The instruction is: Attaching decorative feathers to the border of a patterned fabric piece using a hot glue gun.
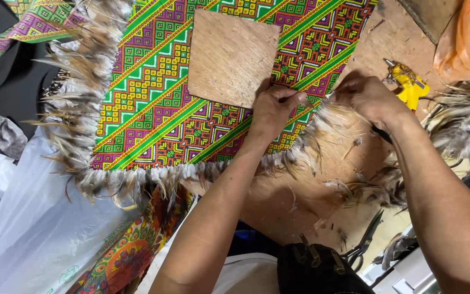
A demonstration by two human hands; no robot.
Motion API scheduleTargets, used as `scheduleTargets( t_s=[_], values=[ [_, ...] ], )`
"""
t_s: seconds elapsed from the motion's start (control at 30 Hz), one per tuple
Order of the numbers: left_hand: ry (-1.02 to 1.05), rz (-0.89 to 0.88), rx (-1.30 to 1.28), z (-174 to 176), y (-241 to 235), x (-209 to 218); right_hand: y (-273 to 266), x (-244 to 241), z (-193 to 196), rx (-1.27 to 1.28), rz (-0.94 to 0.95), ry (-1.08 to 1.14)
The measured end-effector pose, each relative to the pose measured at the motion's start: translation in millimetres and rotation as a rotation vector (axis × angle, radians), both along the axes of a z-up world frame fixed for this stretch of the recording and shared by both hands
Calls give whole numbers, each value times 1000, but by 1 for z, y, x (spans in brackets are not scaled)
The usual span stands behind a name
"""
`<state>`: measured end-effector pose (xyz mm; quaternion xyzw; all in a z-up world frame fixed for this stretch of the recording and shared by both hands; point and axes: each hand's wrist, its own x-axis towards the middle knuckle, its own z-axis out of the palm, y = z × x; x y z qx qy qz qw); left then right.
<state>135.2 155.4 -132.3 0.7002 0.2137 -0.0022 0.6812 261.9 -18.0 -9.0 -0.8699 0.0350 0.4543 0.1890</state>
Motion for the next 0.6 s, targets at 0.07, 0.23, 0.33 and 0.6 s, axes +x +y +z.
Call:
scheduleTargets(
  t_s=[0.07, 0.23, 0.33, 0.6],
  values=[
    [-11, -8, -26, 7, 0, -2, -5, -3, 0, 34, 39, -29],
    [24, 30, -53, 25, -1, 0, 17, -32, 43, 215, 41, -304],
    [207, -8, -208, 45, -2, 2, 33, -49, 43, 146, -127, -97],
    [118, 91, -323, 42, -3, -3, 7, -19, 40, 223, -200, -177]
  ],
)
